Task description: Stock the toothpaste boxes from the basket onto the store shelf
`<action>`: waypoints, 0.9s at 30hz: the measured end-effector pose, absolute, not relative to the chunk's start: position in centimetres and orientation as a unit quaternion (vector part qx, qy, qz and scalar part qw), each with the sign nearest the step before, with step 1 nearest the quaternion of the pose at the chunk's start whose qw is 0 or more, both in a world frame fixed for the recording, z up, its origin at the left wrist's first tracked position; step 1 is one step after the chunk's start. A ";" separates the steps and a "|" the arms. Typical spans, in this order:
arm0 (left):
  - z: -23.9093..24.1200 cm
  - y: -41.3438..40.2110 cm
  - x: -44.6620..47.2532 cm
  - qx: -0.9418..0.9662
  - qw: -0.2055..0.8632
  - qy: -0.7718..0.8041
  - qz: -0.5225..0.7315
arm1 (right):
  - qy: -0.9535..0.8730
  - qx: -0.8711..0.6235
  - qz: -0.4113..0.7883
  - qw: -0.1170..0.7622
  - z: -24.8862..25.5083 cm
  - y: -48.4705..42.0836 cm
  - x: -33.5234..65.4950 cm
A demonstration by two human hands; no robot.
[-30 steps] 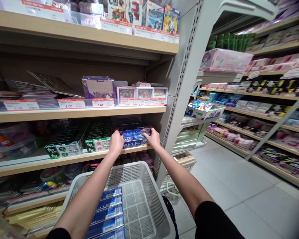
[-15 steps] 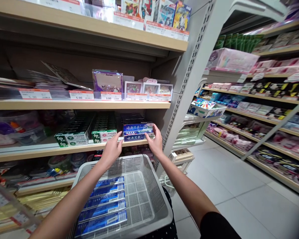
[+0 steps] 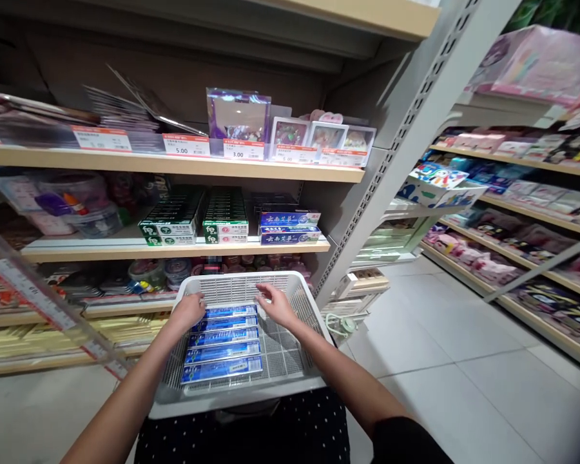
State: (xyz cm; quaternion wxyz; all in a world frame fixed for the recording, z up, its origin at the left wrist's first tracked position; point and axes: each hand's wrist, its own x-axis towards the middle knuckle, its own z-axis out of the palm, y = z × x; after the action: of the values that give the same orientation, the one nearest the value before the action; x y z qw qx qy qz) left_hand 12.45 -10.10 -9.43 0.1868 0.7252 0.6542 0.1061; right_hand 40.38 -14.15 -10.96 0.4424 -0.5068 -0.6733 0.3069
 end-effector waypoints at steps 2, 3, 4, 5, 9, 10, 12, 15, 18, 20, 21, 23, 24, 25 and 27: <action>-10.4 -10.9 12.6 0.739 0.162 0.651 0.058 | -0.674 -0.521 0.331 0.406 -12.8 -14.3 40.4; -10.8 -11.3 12.9 0.748 0.151 0.646 0.033 | -0.673 -0.531 0.339 0.388 -13.6 -14.3 40.6; -11.0 -11.7 13.2 0.751 0.148 0.643 0.020 | -0.672 -0.541 0.345 0.370 -14.3 -14.3 40.7; -11.2 -12.0 13.5 0.753 0.147 0.641 0.010 | -0.670 -0.550 0.353 0.352 -15.0 -14.2 41.0; -11.7 -12.6 14.1 0.753 0.145 0.641 -0.015 | -0.649 -0.550 0.424 0.311 -16.5 -13.9 41.4; -11.8 -12.6 14.1 0.754 0.145 0.641 -0.021 | -0.643 -0.543 0.443 0.309 -16.7 -13.8 41.3; -11.9 -12.6 14.2 0.756 0.146 0.637 -0.031 | -0.633 -0.529 0.473 0.310 -16.9 -13.8 41.0; -12.1 -12.4 14.3 0.759 0.148 0.633 -0.037 | -0.618 -0.500 0.517 0.317 -16.9 -13.8 40.5; -12.4 -12.3 14.5 0.755 0.146 0.639 -0.035 | -0.585 -0.485 0.552 0.343 -16.9 -13.8 40.2; -12.6 -12.2 14.5 0.754 0.146 0.640 -0.031 | -0.562 -0.487 0.561 0.364 -17.0 -13.8 40.2; -12.7 -12.2 14.4 0.754 0.147 0.639 -0.028 | -0.554 -0.487 0.565 0.369 -17.2 -13.7 40.2; -12.9 -12.1 14.3 0.759 0.148 0.634 -0.023 | -0.546 -0.484 0.573 0.372 -17.4 -13.6 40.2; -13.0 -12.1 14.2 0.759 0.149 0.634 -0.016 | -0.545 -0.484 0.575 0.371 -17.6 -13.5 40.2; -13.1 -12.0 14.1 0.757 0.152 0.636 -0.003 | -0.543 -0.487 0.574 0.372 -17.7 -13.5 40.3; -13.4 -11.7 14.1 0.743 0.163 0.648 0.034 | -0.538 -0.503 0.559 0.381 -17.9 -13.2 40.4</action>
State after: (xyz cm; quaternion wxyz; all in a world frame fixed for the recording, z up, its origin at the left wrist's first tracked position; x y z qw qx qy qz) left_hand 14.10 -11.66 -13.36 0.1634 0.7431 0.6480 0.0344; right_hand 40.43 -13.24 -17.91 0.3810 -0.5030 -0.5376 0.5593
